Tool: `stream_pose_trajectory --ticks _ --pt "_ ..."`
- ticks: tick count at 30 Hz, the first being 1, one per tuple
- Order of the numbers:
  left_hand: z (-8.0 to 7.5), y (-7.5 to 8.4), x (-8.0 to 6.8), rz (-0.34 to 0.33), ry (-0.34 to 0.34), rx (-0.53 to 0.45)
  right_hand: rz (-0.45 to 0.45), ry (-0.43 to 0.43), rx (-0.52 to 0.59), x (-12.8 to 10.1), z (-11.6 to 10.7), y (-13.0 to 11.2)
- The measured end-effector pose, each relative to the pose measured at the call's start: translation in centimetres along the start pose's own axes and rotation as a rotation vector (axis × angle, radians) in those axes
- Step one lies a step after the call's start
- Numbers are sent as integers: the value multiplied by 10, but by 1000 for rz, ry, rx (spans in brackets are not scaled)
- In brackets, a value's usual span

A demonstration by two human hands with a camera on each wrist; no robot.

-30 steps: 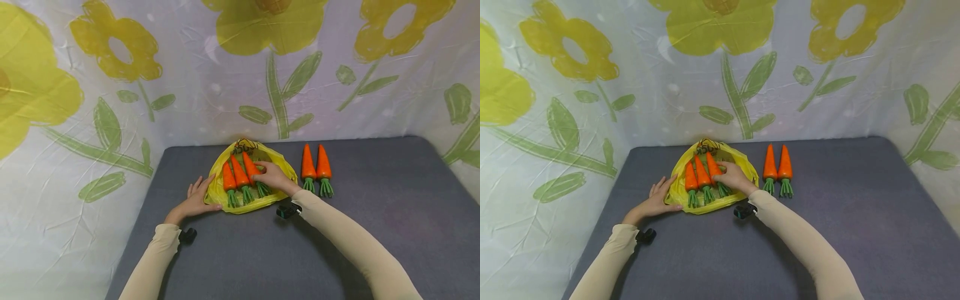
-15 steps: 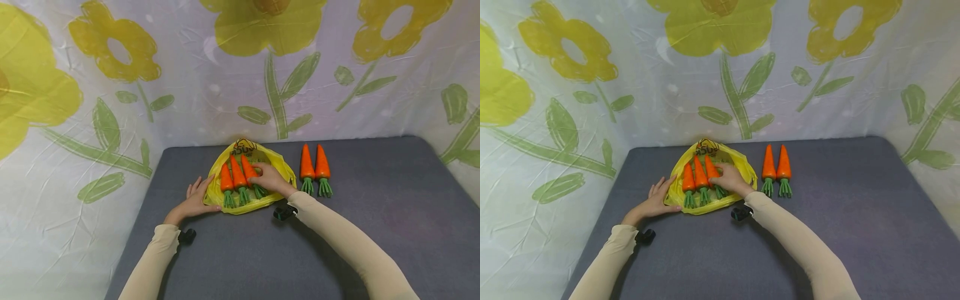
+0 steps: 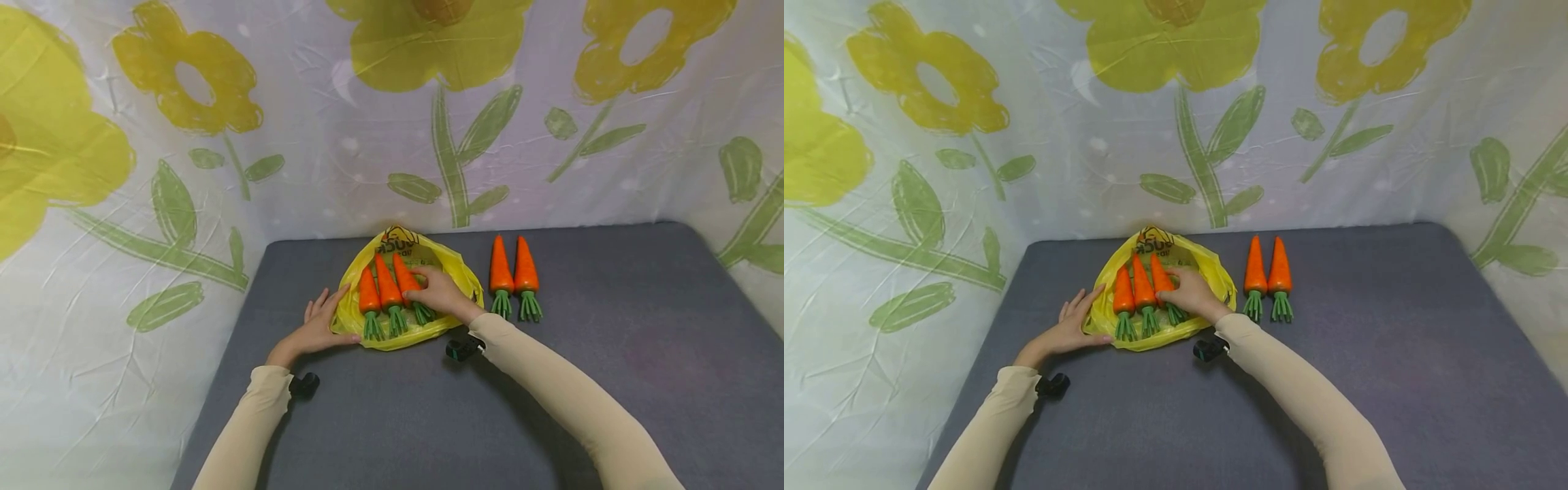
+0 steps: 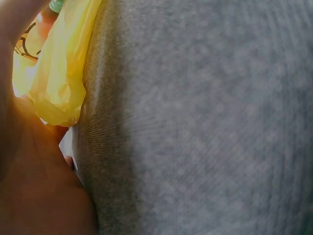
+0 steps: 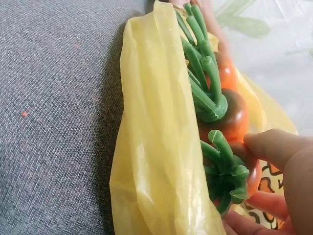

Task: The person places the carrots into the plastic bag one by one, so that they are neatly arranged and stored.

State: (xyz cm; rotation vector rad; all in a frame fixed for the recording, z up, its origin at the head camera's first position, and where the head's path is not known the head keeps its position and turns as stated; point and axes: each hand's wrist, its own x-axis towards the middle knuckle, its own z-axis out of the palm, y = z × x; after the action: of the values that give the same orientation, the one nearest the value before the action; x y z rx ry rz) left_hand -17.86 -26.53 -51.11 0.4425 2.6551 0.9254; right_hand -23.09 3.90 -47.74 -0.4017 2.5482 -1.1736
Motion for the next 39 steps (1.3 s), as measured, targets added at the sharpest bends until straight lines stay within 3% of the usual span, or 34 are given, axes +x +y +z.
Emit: stream_pose_trajectory --ticks 26,39 --pt "-2 -1 1 -8 -18 -21 -6 -32 -40 -2 -13 -3" --pt "-3 1 -1 12 -8 -33 -39 3 -27 -17 -39 -7"
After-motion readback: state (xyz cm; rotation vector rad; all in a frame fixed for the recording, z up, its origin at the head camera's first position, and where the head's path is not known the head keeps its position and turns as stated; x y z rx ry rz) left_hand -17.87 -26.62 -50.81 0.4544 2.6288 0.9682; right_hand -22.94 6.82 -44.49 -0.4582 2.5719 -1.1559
